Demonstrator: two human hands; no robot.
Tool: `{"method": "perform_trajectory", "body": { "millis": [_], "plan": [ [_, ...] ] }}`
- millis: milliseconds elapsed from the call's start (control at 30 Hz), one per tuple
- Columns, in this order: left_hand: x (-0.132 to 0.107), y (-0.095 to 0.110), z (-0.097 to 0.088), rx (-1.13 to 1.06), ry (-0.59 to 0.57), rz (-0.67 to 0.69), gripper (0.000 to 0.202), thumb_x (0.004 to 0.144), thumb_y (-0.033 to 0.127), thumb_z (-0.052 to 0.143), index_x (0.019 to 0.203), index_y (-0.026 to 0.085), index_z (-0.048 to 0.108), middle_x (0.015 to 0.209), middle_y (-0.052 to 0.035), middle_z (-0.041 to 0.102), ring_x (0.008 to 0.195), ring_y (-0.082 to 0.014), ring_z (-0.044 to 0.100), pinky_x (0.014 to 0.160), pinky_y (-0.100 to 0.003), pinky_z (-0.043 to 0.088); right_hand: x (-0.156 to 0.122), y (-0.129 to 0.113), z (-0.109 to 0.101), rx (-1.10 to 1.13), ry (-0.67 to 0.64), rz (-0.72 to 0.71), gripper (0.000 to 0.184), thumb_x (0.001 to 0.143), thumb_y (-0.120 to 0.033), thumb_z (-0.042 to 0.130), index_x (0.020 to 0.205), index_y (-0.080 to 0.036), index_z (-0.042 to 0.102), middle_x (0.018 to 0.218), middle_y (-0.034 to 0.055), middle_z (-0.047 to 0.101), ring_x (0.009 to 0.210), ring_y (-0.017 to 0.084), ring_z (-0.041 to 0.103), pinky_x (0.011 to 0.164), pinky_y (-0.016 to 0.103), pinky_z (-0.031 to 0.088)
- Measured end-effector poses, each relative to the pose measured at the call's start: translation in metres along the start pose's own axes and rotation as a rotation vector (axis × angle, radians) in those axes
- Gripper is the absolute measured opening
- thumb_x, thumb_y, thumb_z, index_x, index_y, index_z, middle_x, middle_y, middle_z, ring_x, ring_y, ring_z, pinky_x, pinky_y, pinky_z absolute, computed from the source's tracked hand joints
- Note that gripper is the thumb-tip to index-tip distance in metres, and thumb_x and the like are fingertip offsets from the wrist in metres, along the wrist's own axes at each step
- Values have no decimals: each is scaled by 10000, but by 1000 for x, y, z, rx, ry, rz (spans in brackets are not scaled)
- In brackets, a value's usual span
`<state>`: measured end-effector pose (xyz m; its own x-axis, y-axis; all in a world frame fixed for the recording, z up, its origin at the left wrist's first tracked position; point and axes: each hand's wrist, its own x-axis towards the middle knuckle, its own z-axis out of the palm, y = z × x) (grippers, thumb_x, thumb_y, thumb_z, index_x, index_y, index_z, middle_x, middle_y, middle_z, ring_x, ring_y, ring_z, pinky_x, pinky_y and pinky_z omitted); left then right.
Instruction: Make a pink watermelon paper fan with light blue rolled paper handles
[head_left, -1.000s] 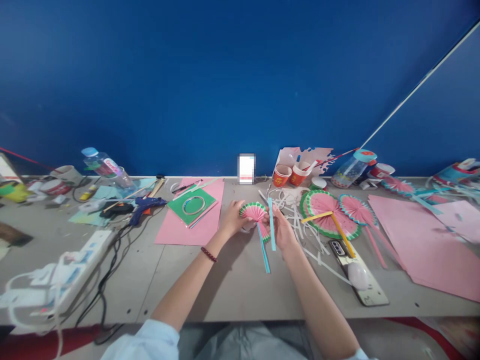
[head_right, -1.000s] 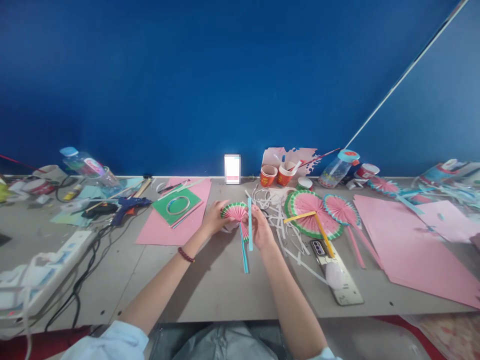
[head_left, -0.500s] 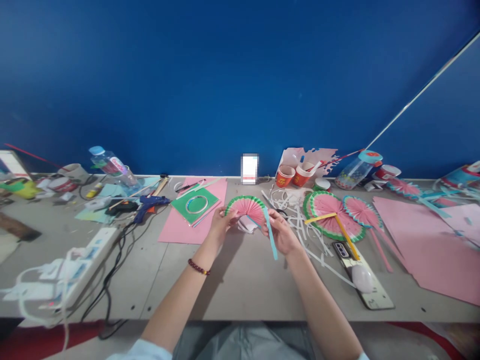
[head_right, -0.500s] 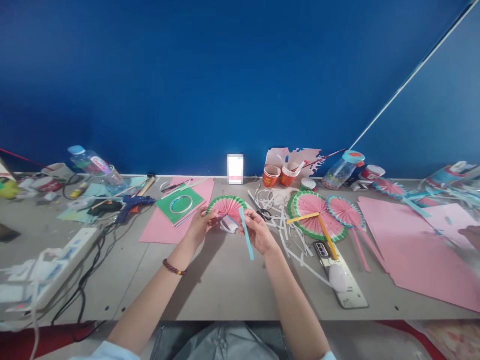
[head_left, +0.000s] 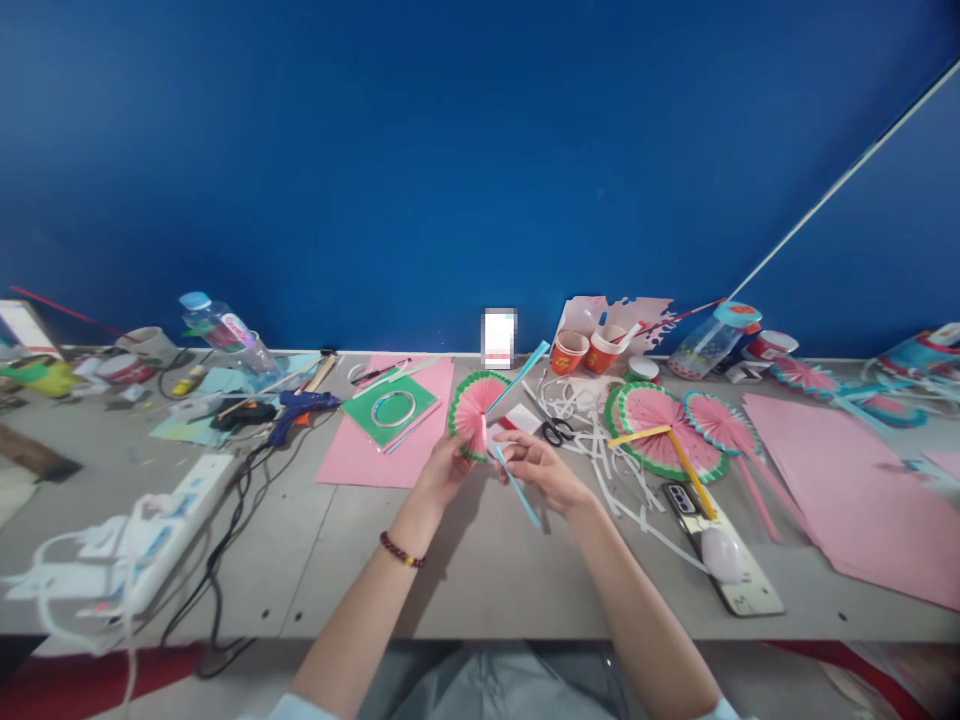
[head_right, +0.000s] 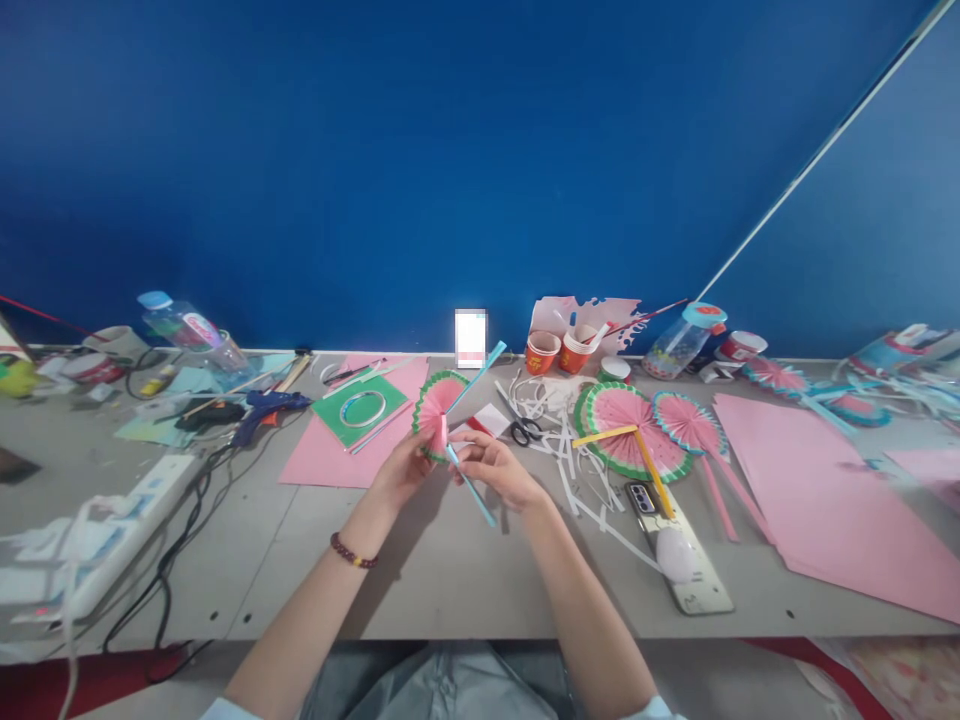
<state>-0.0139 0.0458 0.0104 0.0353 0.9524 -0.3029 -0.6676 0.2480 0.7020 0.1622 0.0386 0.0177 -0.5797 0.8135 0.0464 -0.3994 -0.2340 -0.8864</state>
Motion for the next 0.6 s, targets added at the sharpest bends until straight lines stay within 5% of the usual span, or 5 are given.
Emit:
{"method": "perform_trajectory", "body": {
  "millis": [100,300,600],
  "plan": [
    [0,-8,-1,-50,-30,-114,158,661,177,758,789,138,673,727,-22,690,597,-107,609,561,-207,487,1,2,2,50,24,19,444,721,-215,746,1139,-206,596,760,-6,662,651,117,612,652,269,500],
    [-8,-15,0,-17,-284,-196,206,641,253,787,763,145,662,621,-11,619,551,-135,569,531,-272,487,1,7,4,92,29,53,447,699,-221,756,1121,-194,610,760,-7,654,584,97,590,578,233,503],
    [-6,-22,-9,114,-306,-177,238,683,366,769,748,150,692,733,-58,678,658,-158,618,661,-286,464,0,-2,6,146,72,48,422,692,-195,745,1097,-196,626,761,-14,641,582,93,592,538,207,506]
  ]
}}
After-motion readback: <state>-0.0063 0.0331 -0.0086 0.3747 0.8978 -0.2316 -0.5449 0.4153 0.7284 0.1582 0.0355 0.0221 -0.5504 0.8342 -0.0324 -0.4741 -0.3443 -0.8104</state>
